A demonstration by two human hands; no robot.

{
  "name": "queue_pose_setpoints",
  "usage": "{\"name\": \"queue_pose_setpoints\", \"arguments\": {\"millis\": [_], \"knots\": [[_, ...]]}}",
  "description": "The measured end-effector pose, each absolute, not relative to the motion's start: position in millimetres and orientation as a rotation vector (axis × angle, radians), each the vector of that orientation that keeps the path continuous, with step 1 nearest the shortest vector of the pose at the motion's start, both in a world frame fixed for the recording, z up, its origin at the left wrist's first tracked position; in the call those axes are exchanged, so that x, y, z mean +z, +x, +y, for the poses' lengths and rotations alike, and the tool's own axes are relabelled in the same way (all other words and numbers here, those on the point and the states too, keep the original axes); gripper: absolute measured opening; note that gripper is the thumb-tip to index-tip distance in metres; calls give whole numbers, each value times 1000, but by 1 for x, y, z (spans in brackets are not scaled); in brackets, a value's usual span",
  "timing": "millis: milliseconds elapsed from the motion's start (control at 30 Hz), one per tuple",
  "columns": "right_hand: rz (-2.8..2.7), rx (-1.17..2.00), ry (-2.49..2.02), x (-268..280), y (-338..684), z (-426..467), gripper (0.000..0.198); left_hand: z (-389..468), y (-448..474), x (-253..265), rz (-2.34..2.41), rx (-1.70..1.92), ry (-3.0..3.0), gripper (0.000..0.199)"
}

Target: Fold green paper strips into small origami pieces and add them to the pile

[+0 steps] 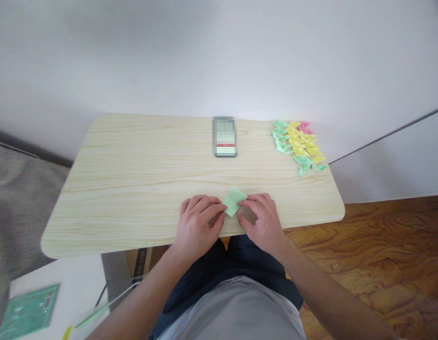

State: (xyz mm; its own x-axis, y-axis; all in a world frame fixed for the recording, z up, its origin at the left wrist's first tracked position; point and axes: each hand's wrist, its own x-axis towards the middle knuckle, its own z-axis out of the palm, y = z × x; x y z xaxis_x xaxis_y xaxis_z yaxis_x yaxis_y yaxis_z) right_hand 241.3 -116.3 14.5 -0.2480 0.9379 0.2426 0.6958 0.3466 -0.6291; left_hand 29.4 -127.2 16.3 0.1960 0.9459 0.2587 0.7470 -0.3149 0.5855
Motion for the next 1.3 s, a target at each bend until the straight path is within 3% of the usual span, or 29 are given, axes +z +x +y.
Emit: {"name": "queue_pose_setpoints", "arguments": {"millis": [200, 300, 433, 733, 967, 1300], "knots": [[-1796, 738, -1328, 26, 240, -114, 12, -125, 29, 24, 1556, 945, 1921, 21], [-1699, 836, -1271, 32, 238, -114, 11, -119, 30, 28, 1546, 1010, 1669, 35], [-1565, 989, -1216, 38, 234, -114, 10, -113, 31, 34, 1371, 947, 1337, 25], [-1474, 1133, -1244, 45, 229, -111, 20, -115, 32, 43, 1083, 1016, 1122, 18], [-1207, 1615, -1042, 55, 216, -110, 25, -118, 37, 40, 876, 1064, 1078, 11], [-1270, 1749, -951, 58, 221, -111, 38, -117, 37, 42, 816, 1083, 998, 26]]}}
